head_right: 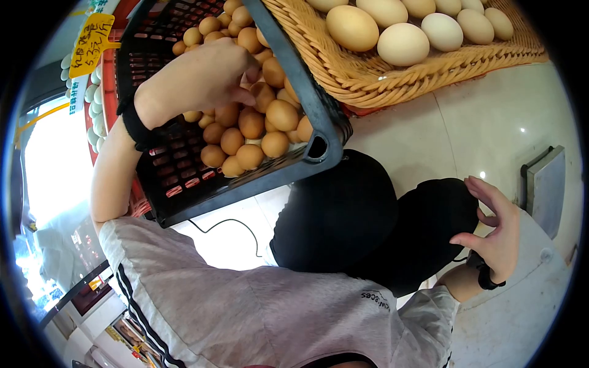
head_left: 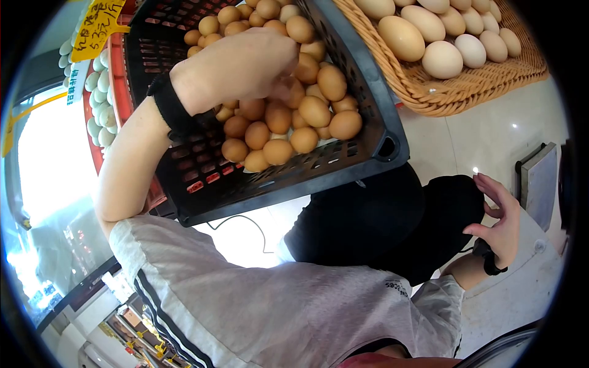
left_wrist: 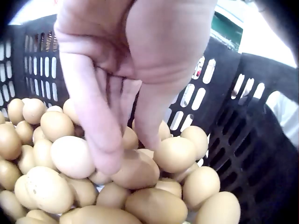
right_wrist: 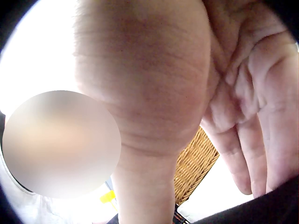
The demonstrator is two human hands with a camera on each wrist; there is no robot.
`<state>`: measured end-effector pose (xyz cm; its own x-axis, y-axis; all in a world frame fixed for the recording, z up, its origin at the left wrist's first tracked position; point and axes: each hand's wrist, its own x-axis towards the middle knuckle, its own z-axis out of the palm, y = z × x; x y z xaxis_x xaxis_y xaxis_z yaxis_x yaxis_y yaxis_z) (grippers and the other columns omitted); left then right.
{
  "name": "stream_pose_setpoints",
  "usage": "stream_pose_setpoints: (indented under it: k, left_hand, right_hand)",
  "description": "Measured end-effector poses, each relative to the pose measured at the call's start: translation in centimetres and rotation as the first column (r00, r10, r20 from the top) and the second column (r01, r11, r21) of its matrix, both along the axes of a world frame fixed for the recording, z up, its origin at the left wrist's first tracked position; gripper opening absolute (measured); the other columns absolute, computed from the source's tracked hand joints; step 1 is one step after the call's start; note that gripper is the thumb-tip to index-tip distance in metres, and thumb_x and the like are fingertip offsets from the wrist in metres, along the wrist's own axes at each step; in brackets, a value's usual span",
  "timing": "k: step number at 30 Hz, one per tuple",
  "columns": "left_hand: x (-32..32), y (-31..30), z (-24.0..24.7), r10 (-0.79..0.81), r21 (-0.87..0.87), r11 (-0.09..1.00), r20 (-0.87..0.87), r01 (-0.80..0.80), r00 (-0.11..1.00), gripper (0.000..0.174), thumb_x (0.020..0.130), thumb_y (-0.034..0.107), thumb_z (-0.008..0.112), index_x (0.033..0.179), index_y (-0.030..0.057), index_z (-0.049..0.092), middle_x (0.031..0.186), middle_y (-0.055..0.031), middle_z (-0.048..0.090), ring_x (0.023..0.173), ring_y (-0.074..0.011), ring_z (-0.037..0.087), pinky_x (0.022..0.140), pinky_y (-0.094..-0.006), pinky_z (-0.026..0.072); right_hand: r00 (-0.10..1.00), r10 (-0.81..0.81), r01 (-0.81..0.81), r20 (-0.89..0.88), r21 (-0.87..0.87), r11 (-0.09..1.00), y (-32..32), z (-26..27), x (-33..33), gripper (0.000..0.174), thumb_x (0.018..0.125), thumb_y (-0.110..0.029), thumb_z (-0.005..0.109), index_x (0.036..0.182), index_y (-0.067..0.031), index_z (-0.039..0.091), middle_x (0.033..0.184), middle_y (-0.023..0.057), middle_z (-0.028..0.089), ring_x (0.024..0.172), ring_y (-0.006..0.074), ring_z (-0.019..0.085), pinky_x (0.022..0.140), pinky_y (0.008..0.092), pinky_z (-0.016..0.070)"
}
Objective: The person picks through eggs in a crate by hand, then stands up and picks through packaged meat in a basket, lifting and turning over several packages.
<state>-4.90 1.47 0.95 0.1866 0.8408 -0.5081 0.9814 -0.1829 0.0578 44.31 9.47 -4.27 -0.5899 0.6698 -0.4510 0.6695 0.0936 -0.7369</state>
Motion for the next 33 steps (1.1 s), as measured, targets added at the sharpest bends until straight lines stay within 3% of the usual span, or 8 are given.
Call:
stream_pose_setpoints:
  k: [2, 5, 8, 14, 20, 23, 26, 33]
  left_hand:
    - [-0.2, 0.0, -0.4, -0.073, 0.100, 0.992, 0.020, 0.070, 0.997, 0.025, 0.081, 0.021, 0.086, 0.098, 0.0048, 0.077, 0.081, -0.0099, 0.074, 0.086, -0.0290, 0.073, 0.075, -0.0400, 0.0574]
    - [1.2, 0.3, 0.3, -0.025, -0.030, 0.999, -0.085, 0.022, 0.996, 0.028, 0.081, 0.025, 0.086, 0.100, 0.0064, 0.078, 0.080, -0.0076, 0.074, 0.083, -0.0281, 0.074, 0.073, -0.0397, 0.0572]
    - [0.3, -0.6, -1.7, -0.114, 0.078, 0.991, 0.028, 0.112, 0.993, 0.027, 0.081, 0.028, 0.086, 0.095, 0.0060, 0.077, 0.077, -0.0080, 0.073, 0.079, -0.0290, 0.073, 0.071, -0.0403, 0.0569]
    - [1.3, -0.5, -1.2, -0.154, 0.130, 0.979, -0.028, 0.156, 0.988, 0.030, 0.078, 0.031, 0.088, 0.084, 0.0048, 0.074, 0.071, -0.0106, 0.068, 0.077, -0.0318, 0.071, 0.069, -0.0422, 0.0561]
    - [1.8, -0.4, 0.1, -0.184, 0.121, 0.975, -0.028, 0.186, 0.983, 0.035, 0.076, 0.029, 0.089, 0.099, 0.0063, 0.077, 0.076, -0.0111, 0.071, 0.077, -0.0318, 0.071, 0.068, -0.0403, 0.0549]
    - [2.7, 0.1, 1.0, -0.158, 0.040, 0.987, 0.125, 0.154, 0.979, 0.040, 0.076, 0.028, 0.089, 0.108, 0.0079, 0.076, 0.077, -0.0108, 0.072, 0.077, -0.0303, 0.071, 0.069, -0.0387, 0.0547]
    - [2.5, -0.5, -0.3, -0.242, 0.089, 0.968, 0.104, 0.233, 0.965, 0.025, 0.073, 0.023, 0.088, 0.084, 0.0046, 0.076, 0.073, -0.0107, 0.071, 0.078, -0.0310, 0.073, 0.070, -0.0403, 0.0580]
    - [2.4, -0.7, -1.7, -0.379, 0.210, 0.912, 0.097, 0.354, 0.920, 0.015, 0.074, 0.016, 0.082, 0.082, 0.0063, 0.074, 0.070, -0.0085, 0.069, 0.074, -0.0290, 0.072, 0.066, -0.0389, 0.0578]
  right_hand:
    - [1.000, 0.010, -0.010, 0.008, 0.007, 1.000, 0.1, 0.0, -0.1, 0.115, 0.047, -0.052, 0.101, 0.144, -0.0044, 0.059, 0.138, 0.0074, 0.070, 0.132, 0.0213, 0.064, 0.081, 0.0315, 0.0557]
    - [1.000, 0.019, -0.020, 0.010, 0.008, 1.000, 0.2, 0.0, 0.0, 0.115, 0.047, -0.051, 0.101, 0.144, -0.0046, 0.059, 0.138, 0.0071, 0.070, 0.132, 0.0208, 0.064, 0.081, 0.0309, 0.0554]
    - [1.000, 0.025, -0.025, 0.013, 0.005, 1.000, 0.3, -0.1, 0.0, 0.114, 0.048, -0.050, 0.102, 0.144, -0.0047, 0.059, 0.138, 0.0068, 0.070, 0.131, 0.0206, 0.064, 0.081, 0.0304, 0.0551]
    - [1.000, 0.021, -0.021, 0.015, 0.010, 1.000, 0.2, -0.1, 0.1, 0.115, 0.048, -0.051, 0.101, 0.144, -0.0043, 0.059, 0.138, 0.0068, 0.070, 0.132, 0.0204, 0.063, 0.081, 0.0294, 0.0548]
    - [1.000, 0.002, -0.002, 0.008, -0.008, 1.000, 0.1, 0.1, 0.0, 0.116, 0.047, -0.052, 0.101, 0.144, -0.0032, 0.059, 0.139, 0.0075, 0.070, 0.133, 0.0214, 0.063, 0.083, 0.0303, 0.0557]
    - [1.000, 0.012, -0.012, 0.018, -0.003, 1.000, 0.1, 0.2, -0.1, 0.116, 0.047, -0.052, 0.101, 0.144, -0.0030, 0.058, 0.139, 0.0080, 0.070, 0.133, 0.0219, 0.063, 0.083, 0.0310, 0.0562]
    - [1.000, 0.019, -0.019, 0.016, 0.004, 1.000, 0.1, 0.3, -0.2, 0.116, 0.047, -0.051, 0.101, 0.144, -0.0029, 0.058, 0.139, 0.0081, 0.070, 0.133, 0.0221, 0.063, 0.083, 0.0309, 0.0564]
    - [1.000, 0.020, -0.020, 0.009, 0.014, 1.000, 0.2, 0.1, -0.2, 0.115, 0.048, -0.051, 0.101, 0.143, -0.0029, 0.059, 0.139, 0.0081, 0.070, 0.133, 0.0220, 0.064, 0.082, 0.0304, 0.0561]
